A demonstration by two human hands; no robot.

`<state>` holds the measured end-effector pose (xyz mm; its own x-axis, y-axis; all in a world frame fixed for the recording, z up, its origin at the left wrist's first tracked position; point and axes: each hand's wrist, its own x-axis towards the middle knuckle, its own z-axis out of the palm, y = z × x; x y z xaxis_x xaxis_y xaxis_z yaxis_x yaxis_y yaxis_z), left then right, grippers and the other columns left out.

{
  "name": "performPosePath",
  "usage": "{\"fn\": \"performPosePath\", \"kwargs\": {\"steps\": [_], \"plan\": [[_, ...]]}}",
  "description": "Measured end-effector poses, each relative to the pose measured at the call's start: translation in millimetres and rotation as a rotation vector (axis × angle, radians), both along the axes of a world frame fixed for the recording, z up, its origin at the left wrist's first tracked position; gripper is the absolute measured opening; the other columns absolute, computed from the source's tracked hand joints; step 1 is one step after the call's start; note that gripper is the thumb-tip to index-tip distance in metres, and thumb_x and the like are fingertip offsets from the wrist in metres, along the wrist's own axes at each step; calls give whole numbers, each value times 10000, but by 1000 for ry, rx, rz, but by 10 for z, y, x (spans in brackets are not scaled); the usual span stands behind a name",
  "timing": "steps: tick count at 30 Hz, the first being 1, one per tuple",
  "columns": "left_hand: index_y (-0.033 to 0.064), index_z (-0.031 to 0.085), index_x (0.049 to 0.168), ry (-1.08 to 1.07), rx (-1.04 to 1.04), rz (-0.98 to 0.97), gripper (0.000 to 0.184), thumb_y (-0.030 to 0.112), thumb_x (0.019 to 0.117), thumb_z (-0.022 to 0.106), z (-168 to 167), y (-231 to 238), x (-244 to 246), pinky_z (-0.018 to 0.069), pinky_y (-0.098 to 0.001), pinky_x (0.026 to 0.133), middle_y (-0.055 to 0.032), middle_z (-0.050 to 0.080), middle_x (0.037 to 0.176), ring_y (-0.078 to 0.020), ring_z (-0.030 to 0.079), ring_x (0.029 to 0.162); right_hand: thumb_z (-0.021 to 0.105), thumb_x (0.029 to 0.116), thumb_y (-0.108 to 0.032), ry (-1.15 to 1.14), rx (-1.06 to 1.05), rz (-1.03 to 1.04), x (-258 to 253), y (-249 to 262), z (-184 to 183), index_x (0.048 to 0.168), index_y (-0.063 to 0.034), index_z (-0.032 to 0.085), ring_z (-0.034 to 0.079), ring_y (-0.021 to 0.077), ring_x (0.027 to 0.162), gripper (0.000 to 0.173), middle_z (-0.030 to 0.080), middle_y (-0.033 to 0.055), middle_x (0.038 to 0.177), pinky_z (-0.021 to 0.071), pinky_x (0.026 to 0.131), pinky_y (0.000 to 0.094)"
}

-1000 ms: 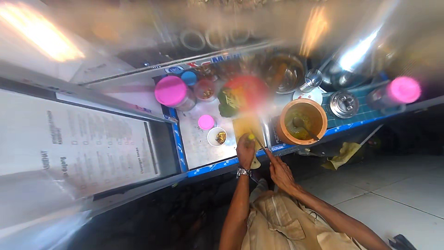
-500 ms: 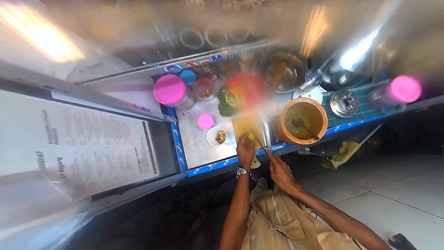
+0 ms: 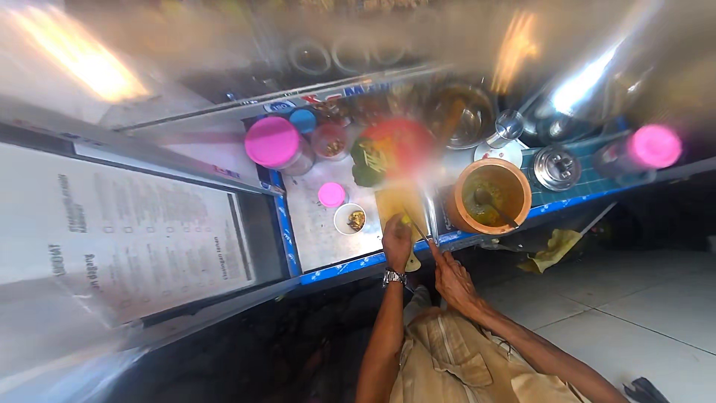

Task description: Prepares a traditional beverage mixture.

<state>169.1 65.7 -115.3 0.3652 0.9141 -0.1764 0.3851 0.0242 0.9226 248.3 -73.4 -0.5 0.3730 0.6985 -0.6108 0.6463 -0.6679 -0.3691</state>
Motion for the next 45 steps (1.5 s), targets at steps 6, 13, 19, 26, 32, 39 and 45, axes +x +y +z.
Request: {"fn": "performPosePath", "kwargs": {"steps": [6,13,19,26,32,39,45], "plan": [[53,627,1345,-12,12,13,364,119,988,650,-29,-2,-9,577,-400,923,-138,635,1341,-216,688,1055,367,1066,-181,-8,-50,23,-25,157,63,1656,-260,206,691,350,984,617,520,198,1454,563,842,487],[64,629,1343,38,50,15,365,139,986,647,-46,-21,17,563,-418,934,-138,652,1306,-224,682,1046,378,1068,-186,-13,-15,21,40,551,-11,1649,-258,234,677,371,1047,602,530,210,1441,552,881,514],[38,647,1318,27,57,26,340,113,987,635,-54,-14,16,570,-402,925,-156,648,1317,-233,688,1041,389,1058,-163,17,-95,43,23,147,224,1661,-284,176,688,390,987,651,492,222,1485,564,831,538],[-66,619,1306,-55,172,-32,367,100,978,617,-53,-58,49,547,-452,974,-272,617,1320,-331,663,1121,497,1020,-135,85,-5,-29,107,356,59,1643,-285,256,652,439,1130,684,482,237,1511,551,896,605],[-65,611,1312,-48,157,-8,362,69,976,612,-20,-61,51,545,-478,966,-276,617,1320,-348,668,1101,473,1027,-131,147,71,-40,100,124,-142,1649,-292,233,672,423,1091,686,485,224,1515,559,879,600],[-97,584,1322,-76,164,-43,376,56,980,609,69,-53,76,546,-438,981,-287,613,1313,-328,661,1126,477,1019,-107,101,72,-51,92,134,-331,1651,-305,222,692,425,1014,709,480,247,1505,571,848,594],[-8,612,1340,48,96,-48,434,147,944,703,-54,11,-3,560,-420,949,-195,675,1234,-266,681,1060,419,1037,-143,56,48,17,74,200,-544,1659,-226,187,706,376,969,669,494,224,1493,580,829,533]]}}
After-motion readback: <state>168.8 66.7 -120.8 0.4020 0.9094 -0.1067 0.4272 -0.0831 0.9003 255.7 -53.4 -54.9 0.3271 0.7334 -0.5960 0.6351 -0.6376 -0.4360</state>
